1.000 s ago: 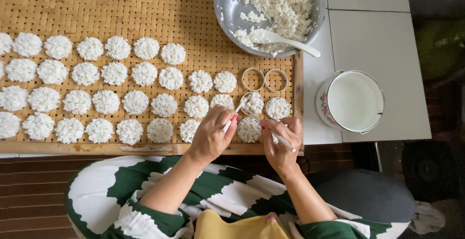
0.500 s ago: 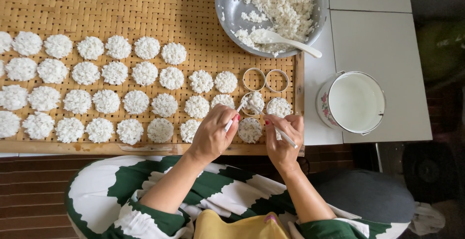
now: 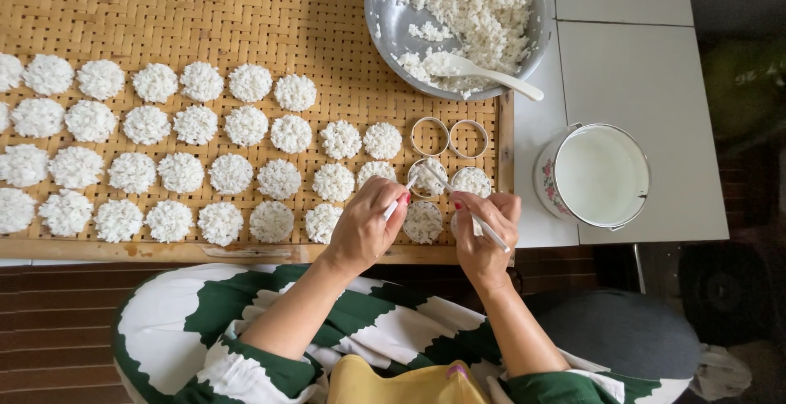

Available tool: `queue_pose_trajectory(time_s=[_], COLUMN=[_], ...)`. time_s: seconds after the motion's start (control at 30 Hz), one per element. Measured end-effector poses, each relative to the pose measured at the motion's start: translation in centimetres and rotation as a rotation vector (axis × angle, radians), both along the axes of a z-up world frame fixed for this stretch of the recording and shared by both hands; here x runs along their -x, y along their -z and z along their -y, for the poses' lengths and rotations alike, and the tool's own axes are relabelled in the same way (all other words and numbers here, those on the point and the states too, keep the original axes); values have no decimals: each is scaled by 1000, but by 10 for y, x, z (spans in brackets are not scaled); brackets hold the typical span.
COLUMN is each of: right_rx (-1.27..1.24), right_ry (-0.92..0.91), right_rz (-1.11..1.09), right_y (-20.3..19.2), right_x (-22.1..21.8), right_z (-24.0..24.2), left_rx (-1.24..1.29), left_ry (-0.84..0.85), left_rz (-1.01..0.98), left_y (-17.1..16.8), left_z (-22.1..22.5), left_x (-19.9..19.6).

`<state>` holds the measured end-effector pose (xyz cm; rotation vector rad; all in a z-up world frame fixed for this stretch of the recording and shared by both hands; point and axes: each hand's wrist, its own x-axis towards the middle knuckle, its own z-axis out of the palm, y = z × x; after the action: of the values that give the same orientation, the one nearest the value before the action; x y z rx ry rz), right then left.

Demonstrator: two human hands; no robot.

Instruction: Shaping cooked rice into circular molds on a bamboo tray using a small stick

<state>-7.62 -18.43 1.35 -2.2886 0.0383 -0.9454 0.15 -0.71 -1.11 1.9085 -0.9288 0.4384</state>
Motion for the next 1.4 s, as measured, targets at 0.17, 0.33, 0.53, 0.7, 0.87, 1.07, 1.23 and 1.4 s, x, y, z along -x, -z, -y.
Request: queue_pose_trajectory(time_s=[0.17, 0.33, 0.53, 0.7, 0.87, 1.07, 1.23, 1.4], right_rx=[32, 43, 65, 61, 75, 440, 710, 777], right_ry=[-1, -16, 16, -57, -74, 23, 67, 20], right_rz=[-2, -1, 12, 21, 166, -43, -620, -610], right_y=[14, 6, 3, -7, -16, -36, 7, -28], right_x=[-1, -1, 2, 3, -21, -124, -199, -214], right_z=[8, 4, 7, -3, 31, 99, 138, 129], left_rx=[12, 25, 33, 65, 149, 413, 625, 1010], left_ry=[6, 13, 33, 6, -42, -114, -315, -361], left_rz=[-23, -33, -43, -21, -23, -303, -710, -1211], left_y=[-4, -6, -11, -14, -29, -42, -35, -56], left_z=[0, 0, 1, 2, -2, 7, 26, 42], left_x=[2, 0, 2, 2, 5, -7, -46, -93])
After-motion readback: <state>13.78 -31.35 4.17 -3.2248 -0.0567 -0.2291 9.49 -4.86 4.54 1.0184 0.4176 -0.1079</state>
